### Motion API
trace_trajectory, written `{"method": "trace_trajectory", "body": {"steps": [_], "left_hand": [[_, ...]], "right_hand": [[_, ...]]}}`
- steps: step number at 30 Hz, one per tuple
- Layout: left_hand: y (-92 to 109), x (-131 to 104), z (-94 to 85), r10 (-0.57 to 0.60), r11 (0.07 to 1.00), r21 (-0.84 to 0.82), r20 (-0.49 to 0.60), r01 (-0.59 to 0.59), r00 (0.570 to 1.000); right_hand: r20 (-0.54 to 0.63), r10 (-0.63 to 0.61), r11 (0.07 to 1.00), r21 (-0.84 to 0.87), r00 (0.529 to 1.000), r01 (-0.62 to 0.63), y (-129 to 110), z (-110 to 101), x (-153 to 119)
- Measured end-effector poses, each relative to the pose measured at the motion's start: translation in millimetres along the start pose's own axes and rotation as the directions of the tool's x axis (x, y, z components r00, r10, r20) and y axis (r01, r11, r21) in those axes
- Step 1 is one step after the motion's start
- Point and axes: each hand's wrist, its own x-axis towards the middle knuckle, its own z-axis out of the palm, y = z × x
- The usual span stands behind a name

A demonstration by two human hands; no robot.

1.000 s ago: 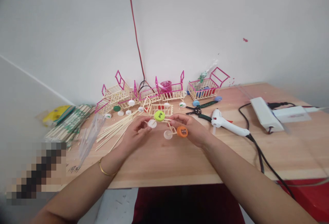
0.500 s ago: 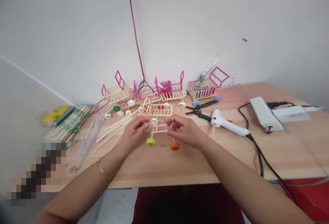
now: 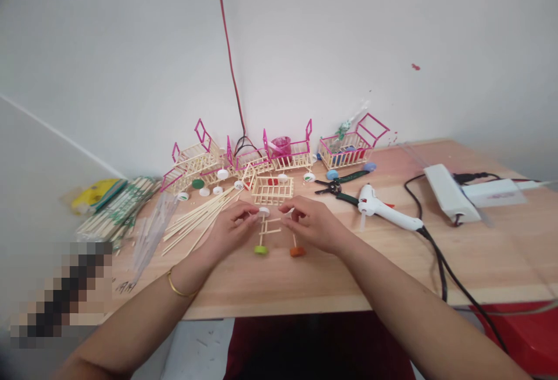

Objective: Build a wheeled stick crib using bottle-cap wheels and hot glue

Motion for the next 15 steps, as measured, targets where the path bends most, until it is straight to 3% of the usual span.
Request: {"method": "trace_trajectory", "body": {"steps": [6, 10, 15], "left_hand": [[1.4, -1.7, 1.5, 0.021, 1.0, -0.003, 0.09, -0.021, 0.996], [2.5, -3.8, 1.3, 0.078, 0.997, -0.017, 0.152, -0.077, 0.985], [0.9, -6.7, 3.4, 0.115, 0.993, -0.011, 0.218, -0.116, 0.969]], "right_hand": [[-0.168, 0.207, 0.973, 0.141, 0.964, -0.184, 5.9, -1.7, 0.1], [-0.131, 0.22, 0.97, 0.136, 0.967, -0.203, 5.0, -0.3, -0.5], [-0.046, 0.137, 0.989, 0.062, 0.989, -0.134, 0.6, 1.6, -0.4]]}}
